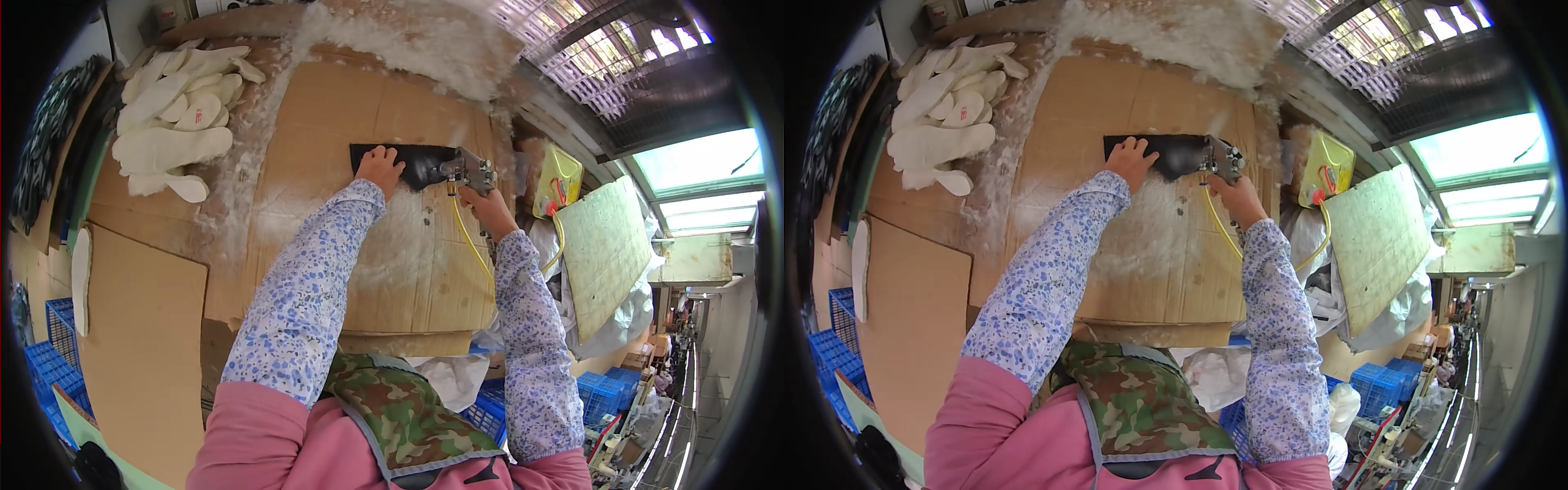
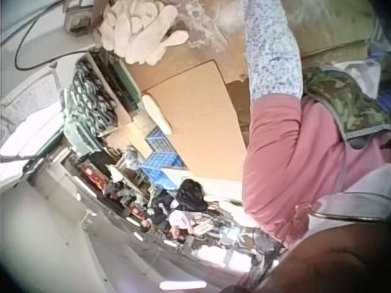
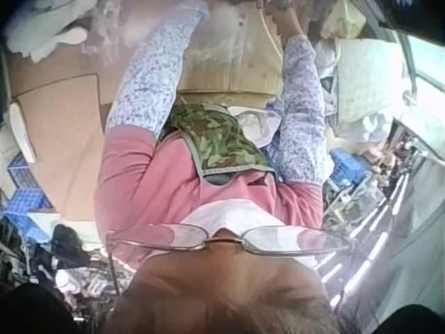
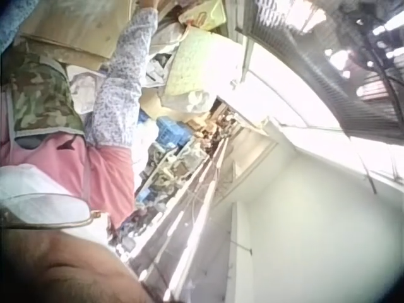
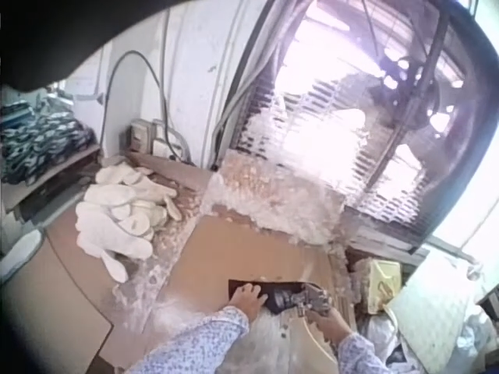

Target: Spraying adhesive onto shoe components using a hand-held spray gun.

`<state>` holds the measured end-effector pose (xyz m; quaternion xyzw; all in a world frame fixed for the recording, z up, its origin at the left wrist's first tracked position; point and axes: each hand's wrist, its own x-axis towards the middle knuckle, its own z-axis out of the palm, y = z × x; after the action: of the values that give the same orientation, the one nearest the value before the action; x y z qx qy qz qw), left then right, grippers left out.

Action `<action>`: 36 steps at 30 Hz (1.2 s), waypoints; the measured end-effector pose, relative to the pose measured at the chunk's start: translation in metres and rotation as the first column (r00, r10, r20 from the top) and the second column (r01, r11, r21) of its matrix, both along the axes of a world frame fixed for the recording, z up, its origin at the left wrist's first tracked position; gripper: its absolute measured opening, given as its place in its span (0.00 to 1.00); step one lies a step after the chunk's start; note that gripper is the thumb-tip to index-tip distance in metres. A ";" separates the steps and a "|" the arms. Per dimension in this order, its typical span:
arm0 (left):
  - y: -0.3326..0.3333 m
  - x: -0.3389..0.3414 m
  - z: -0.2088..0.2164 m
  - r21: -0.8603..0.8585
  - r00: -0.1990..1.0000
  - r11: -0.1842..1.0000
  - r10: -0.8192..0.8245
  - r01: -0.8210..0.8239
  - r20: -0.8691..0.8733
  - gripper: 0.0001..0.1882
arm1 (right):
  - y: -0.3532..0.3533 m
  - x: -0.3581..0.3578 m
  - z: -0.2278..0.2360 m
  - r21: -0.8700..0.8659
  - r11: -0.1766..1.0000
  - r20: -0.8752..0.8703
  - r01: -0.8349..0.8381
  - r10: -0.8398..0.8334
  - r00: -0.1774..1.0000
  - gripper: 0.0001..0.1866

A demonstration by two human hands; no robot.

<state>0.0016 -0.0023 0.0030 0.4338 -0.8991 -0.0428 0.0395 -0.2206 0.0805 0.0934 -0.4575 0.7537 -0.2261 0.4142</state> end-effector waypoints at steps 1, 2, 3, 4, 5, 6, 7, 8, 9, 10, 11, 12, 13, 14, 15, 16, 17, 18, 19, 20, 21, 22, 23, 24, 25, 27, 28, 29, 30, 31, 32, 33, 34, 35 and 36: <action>0.000 0.000 0.000 0.001 1.000 1.000 0.000 0.000 -0.001 0.24 | 0.000 0.000 0.000 -0.016 1.000 -0.021 -0.001 0.001 1.000 0.12; 0.000 0.000 -0.001 -0.010 1.000 1.000 0.001 -0.001 0.000 0.24 | 0.000 0.001 0.000 -0.014 1.000 -0.020 -0.004 0.004 1.000 0.12; 0.000 0.001 -0.003 -0.021 1.000 1.000 0.001 -0.001 0.003 0.24 | 0.000 0.001 0.001 -0.018 1.000 -0.005 0.003 -0.003 1.000 0.12; 0.000 0.002 -0.004 -0.020 1.000 1.000 0.004 -0.004 0.004 0.24 | 0.000 0.002 0.001 -0.022 1.000 0.011 0.010 -0.009 1.000 0.12; 0.000 0.001 -0.003 -0.015 1.000 1.000 0.007 -0.007 0.008 0.24 | 0.001 0.002 0.001 -0.021 1.000 0.009 0.012 -0.011 1.000 0.12; 0.001 0.000 -0.002 -0.009 1.000 1.000 0.010 -0.010 0.012 0.24 | 0.001 0.002 0.000 -0.026 1.000 0.006 0.014 -0.014 1.000 0.12; 0.001 -0.001 -0.002 -0.009 1.000 1.000 0.008 -0.008 0.011 0.24 | 0.002 0.002 0.000 -0.032 0.999 0.004 0.016 -0.016 1.000 0.12; 0.001 0.000 -0.001 -0.009 1.000 1.000 0.009 -0.008 0.012 0.23 | 0.002 0.002 0.000 -0.032 0.999 0.003 0.016 -0.016 1.000 0.12; 0.001 0.000 0.000 -0.010 1.000 1.000 0.009 -0.009 0.012 0.23 | 0.002 0.002 0.000 -0.026 1.000 0.011 0.013 -0.013 1.000 0.12; 0.002 0.000 0.001 -0.010 1.000 1.000 0.009 -0.009 0.012 0.23 | 0.003 0.002 0.000 -0.021 1.000 0.019 0.010 -0.010 1.000 0.12; 0.002 0.000 0.001 0.000 1.000 1.000 0.008 -0.008 0.011 0.23 | 0.002 0.002 0.000 -0.021 1.000 0.019 0.010 -0.009 1.000 0.12; 0.002 0.001 0.002 0.010 1.000 1.000 0.006 -0.006 0.010 0.23 | 0.002 0.002 0.000 -0.021 1.000 0.013 0.006 -0.006 1.000 0.12; 0.001 0.001 0.003 0.011 1.000 1.000 0.007 -0.007 0.010 0.23 | 0.001 0.002 0.000 -0.022 1.000 0.008 0.003 -0.002 1.000 0.12; 0.001 0.001 0.003 0.016 1.000 1.000 0.013 -0.014 0.005 0.23 | 0.001 0.002 0.000 -0.023 1.000 0.007 0.002 -0.002 1.000 0.12; 0.001 0.001 0.004 0.022 1.000 1.000 0.020 -0.020 0.000 0.24 | 0.001 0.001 0.000 -0.019 1.000 0.014 0.004 -0.004 1.000 0.12; 0.001 0.002 0.004 0.020 1.000 1.000 0.020 -0.020 0.000 0.24 | 0.000 0.001 0.000 -0.014 1.000 0.020 0.006 -0.006 1.000 0.12; 0.000 0.001 0.007 0.052 0.998 0.998 0.040 -0.038 -0.051 0.21 | 0.001 0.000 0.000 -0.017 1.000 0.017 0.011 -0.011 1.000 0.12; -0.001 0.000 0.009 0.084 0.993 0.995 0.061 -0.053 -0.101 0.19 | 0.001 -0.001 0.000 -0.020 1.000 -0.001 0.016 -0.016 1.000 0.11; -0.003 -0.001 0.013 0.081 0.993 0.996 0.056 -0.047 -0.105 0.19 | 0.002 -0.002 -0.001 -0.023 0.999 -0.019 0.023 -0.023 1.000 0.11; -0.006 -0.002 0.016 0.157 0.981 0.983 0.121 -0.097 -0.153 0.18 | 0.002 -0.002 -0.002 -0.026 0.999 -0.021 0.025 -0.025 0.999 0.11; -0.008 -0.002 0.018 0.234 0.963 0.962 0.188 -0.140 -0.195 0.16 | 0.002 -0.001 -0.003 -0.034 0.999 -0.002 0.015 -0.015 1.000 0.11; -0.008 -0.003 0.020 0.247 0.913 0.953 0.252 -0.176 -0.319 0.11 | 0.002 -0.002 -0.003 -0.041 0.999 0.015 0.006 -0.006 1.000 0.10; -0.007 -0.005 0.025 0.246 0.914 0.954 0.248 -0.173 -0.321 0.11 | 0.002 -0.001 -0.003 -0.042 0.999 0.014 0.010 -0.009 1.000 0.10; -0.005 -0.010 0.031 0.223 0.823 0.967 0.227 -0.125 -0.521 0.11 | 0.003 -0.001 -0.002 -0.031 0.999 0.006 0.010 -0.010 1.000 0.10; -0.004 -0.017 0.037 0.190 0.692 0.978 0.195 -0.084 -0.695 0.12 | 0.003 -0.002 0.000 -0.019 1.000 -0.002 0.010 -0.010 1.000 0.09; 0.000 -0.030 0.053 0.126 0.563 0.992 0.111 -0.012 -0.819 0.10 | 0.001 0.002 0.001 -0.042 0.999 -0.003 -0.011 0.011 1.000 0.12; 0.004 -0.041 0.064 0.101 0.483 0.993 0.057 0.065 -0.874 0.09 | 0.003 0.001 0.001 -0.061 0.998 -0.011 -0.021 0.020 1.000 0.15; 0.008 -0.049 0.077 0.065 0.394 0.989 0.007 0.134 -0.919 0.09 | 0.004 0.000 0.001 -0.060 0.998 -0.011 -0.018 0.017 1.000 0.15; 0.011 -0.056 0.086 0.066 0.394 0.989 0.008 0.135 -0.919 0.09 | 0.004 -0.001 0.001 -0.058 0.998 -0.005 -0.037 0.037 0.999 0.13; 0.014 -0.063 0.094 0.013 0.372 0.988 -0.045 0.153 -0.927 0.09 | 0.004 -0.002 0.001 -0.055 0.997 0.002 -0.056 0.056 0.998 0.10; 0.016 -0.067 0.096 -0.043 0.348 0.985 -0.100 0.170 -0.932 0.10 | 0.004 -0.002 -0.001 -0.055 0.997 0.002 -0.054 0.055 0.999 0.10; 0.015 -0.069 0.096 -0.043 0.348 0.984 -0.101 0.173 -0.932 0.10 | 0.004 -0.003 -0.002 -0.077 0.994 -0.013 -0.081 0.080 0.997 0.11; 0.011 -0.071 0.098 -0.027 0.409 0.977 -0.113 0.210 -0.905 0.10 | 0.004 -0.004 -0.003 -0.098 0.989 -0.029 -0.107 0.105 0.994 0.11; 0.008 -0.072 0.099 -0.006 0.470 0.970 -0.124 0.245 -0.874 0.10 | 0.004 -0.002 -0.002 -0.095 0.990 -0.026 -0.103 0.101 0.995 0.11; 0.005 -0.072 0.099 -0.001 0.472 0.968 -0.122 0.249 -0.873 0.10 | 0.004 0.000 -0.001 -0.094 0.992 -0.052 -0.089 0.084 0.995 0.14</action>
<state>-0.0708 0.0027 0.1024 0.2546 -0.7938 -0.3154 0.4533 -0.2208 0.0841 0.0926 -0.5144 0.7311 -0.2327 0.3830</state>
